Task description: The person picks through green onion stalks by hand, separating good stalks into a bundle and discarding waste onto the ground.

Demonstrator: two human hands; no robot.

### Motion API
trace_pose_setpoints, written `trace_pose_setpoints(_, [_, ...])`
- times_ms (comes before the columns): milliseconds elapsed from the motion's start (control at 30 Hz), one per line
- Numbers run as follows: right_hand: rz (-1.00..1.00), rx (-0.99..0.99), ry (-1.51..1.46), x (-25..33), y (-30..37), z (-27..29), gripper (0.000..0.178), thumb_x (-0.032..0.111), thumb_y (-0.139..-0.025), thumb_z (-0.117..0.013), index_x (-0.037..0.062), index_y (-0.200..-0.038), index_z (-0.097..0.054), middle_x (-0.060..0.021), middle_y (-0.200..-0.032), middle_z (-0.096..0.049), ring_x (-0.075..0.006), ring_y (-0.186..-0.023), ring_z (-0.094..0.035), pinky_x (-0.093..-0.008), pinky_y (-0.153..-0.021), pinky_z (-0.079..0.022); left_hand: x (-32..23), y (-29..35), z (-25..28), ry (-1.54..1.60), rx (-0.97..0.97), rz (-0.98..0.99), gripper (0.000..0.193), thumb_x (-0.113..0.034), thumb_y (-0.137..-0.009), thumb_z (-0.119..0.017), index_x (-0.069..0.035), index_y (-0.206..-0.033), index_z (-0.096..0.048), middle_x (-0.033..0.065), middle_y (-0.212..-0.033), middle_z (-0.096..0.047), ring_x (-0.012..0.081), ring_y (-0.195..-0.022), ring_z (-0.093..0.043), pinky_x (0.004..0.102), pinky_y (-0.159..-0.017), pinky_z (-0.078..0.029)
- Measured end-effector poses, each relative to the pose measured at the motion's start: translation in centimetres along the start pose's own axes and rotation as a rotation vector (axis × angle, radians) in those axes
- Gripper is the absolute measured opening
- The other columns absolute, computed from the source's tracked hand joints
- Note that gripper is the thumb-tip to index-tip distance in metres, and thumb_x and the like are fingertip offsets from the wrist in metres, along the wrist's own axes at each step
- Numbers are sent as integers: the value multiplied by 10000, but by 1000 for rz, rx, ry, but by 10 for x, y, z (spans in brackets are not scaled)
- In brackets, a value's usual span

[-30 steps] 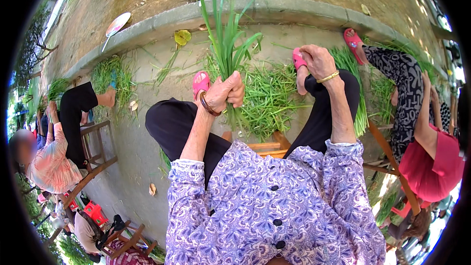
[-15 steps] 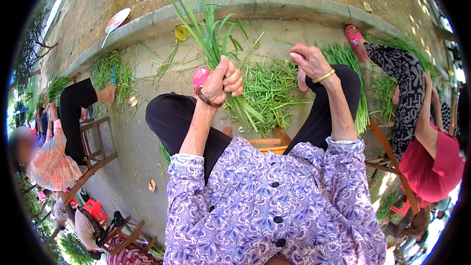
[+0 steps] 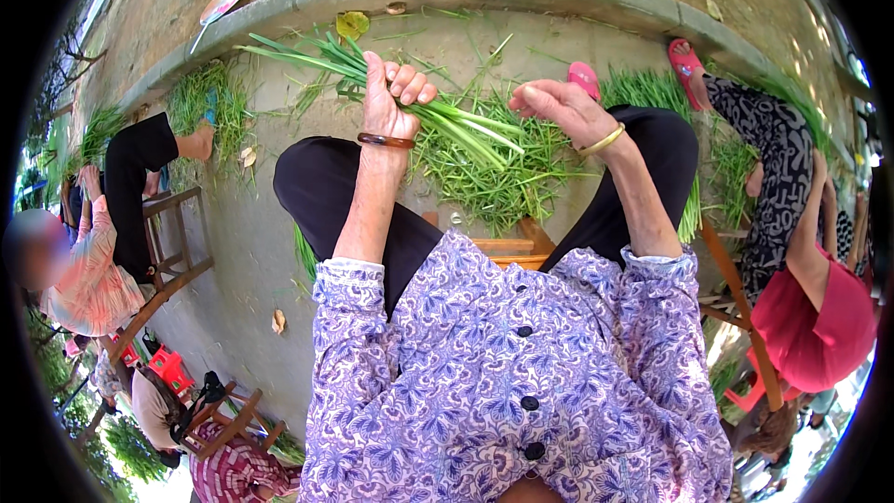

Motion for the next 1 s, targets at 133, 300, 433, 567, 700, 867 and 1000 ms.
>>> trace_pose_setpoints(133, [310, -220, 521, 24, 6, -24, 535, 426, -663, -621, -21, -928, -495, -164, -848, -558, -311, -786, -540, -373, -688, -412, 7, -2, 6, -93, -99, -54, 416, -484, -792, -434, -121, -603, -355, -32, -467, -271, 107, -401, -286, 269, -450, -313])
trace_pose_setpoints(300, [259, -298, 786, 40, 1, -65, 676, 350, -538, -720, 16, -1006, -364, -168, -832, -523, -307, -786, -533, -381, -675, -400, 31, 1, 2, -99, -142, -12, 418, -482, -797, -429, -121, -597, -361, -28, -466, -282, 108, -393, -303, 276, -448, -331])
trace_pose_setpoints(433, [97, -283, 567, 17, -4, -64, 394, 173, -636, -622, 17, -905, -380, -196, -793, -531, -361, -749, -535, -433, -603, -419, 41, 1, -5, -85, -144, 20, 406, -457, -817, -410, -120, -598, -364, -27, -463, -284, 104, -394, -301, 273, -450, -332])
trace_pose_setpoints(567, [44, -214, 463, 0, -10, -66, 269, 182, -699, -549, -18, -784, -390, -211, -598, -518, -391, -607, -527, -449, -545, -418, 43, 2, -5, -90, -178, 62, 378, -409, -841, -408, -118, -605, -363, -27, -467, -290, 105, -405, -307, 273, -458, -335])
trace_pose_setpoints(700, [51, -184, 454, -2, -11, -71, 277, 205, -733, -546, -21, -789, -396, -229, -616, -527, -384, -592, -537, -449, -525, -421, 41, 2, -1, -108, -189, 89, 336, -348, -845, -441, -112, -616, -373, -23, -480, -316, 121, -444, -359, 316, -523, -383])
trace_pose_setpoints(867, [46, -186, 420, 0, -12, -73, 308, 225, -734, -569, -27, -802, -408, -215, -578, -514, -368, -542, -533, -421, -492, -409, 38, -2, 1, -163, -125, 142, 323, -328, -832, -474, -118, -602, -391, -19, -491, -377, 135, -494, -425, 354, -605, -418])
trace_pose_setpoints(1000, [48, -172, 375, 0, -10, -70, 328, 241, -724, -578, -41, -796, -428, -229, -616, -528, -377, -587, -543, -424, -524, -430, 36, -1, -3, -178, -52, 154, 287, -317, -833, -475, -108, -638, -451, 4, -545, -445, 152, -564, -480, 351, -613, -442])
Point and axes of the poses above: each hand's wrist, its own y-axis away from the middle knuckle, its own z-axis out of the back of the hand, x = y × z, the point moved 6 cm from there along -y, towards the middle knuckle
